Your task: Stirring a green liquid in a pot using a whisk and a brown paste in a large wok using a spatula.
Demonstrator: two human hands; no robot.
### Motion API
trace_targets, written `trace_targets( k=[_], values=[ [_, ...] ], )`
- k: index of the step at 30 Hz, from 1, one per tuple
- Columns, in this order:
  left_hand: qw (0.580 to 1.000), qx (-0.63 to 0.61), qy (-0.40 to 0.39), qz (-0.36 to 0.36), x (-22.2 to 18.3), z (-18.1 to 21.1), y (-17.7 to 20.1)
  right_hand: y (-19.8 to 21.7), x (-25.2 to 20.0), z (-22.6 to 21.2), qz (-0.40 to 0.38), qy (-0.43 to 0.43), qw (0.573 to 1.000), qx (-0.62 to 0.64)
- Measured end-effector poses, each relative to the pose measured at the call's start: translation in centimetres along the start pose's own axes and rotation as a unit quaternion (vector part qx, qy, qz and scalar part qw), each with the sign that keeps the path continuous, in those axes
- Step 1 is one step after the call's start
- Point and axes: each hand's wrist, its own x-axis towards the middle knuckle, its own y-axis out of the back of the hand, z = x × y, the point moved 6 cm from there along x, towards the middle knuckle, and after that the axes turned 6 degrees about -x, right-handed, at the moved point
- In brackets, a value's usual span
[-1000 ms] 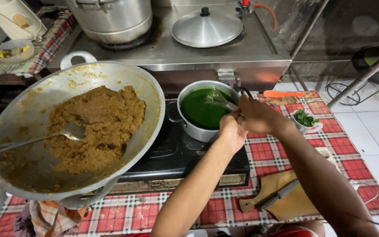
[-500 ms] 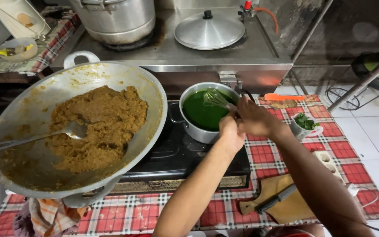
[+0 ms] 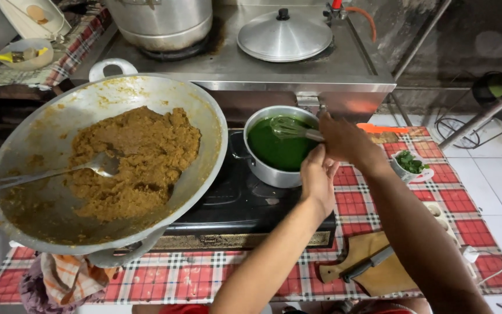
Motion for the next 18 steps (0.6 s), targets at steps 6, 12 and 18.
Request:
trace_targets(
  k=[6,12,18],
  values=[
    [0.985,0.138,-0.084,-0.052,-2.4,0.8,0.5,-2.3,4.5,2.0,-0.007,-0.044,0.997,-0.060],
    [0.957,0.197,-0.178,-0.115,-2.2,0.8,3.4,-5.4,7.5,4.5,-0.025,-0.050,0.995,-0.084],
    [0.901,0.327,-0.265,-0.103,-3.6,3.4,5.7,-6.5,9.7,6.0,-0.040,-0.028,0.991,-0.127]
  ],
)
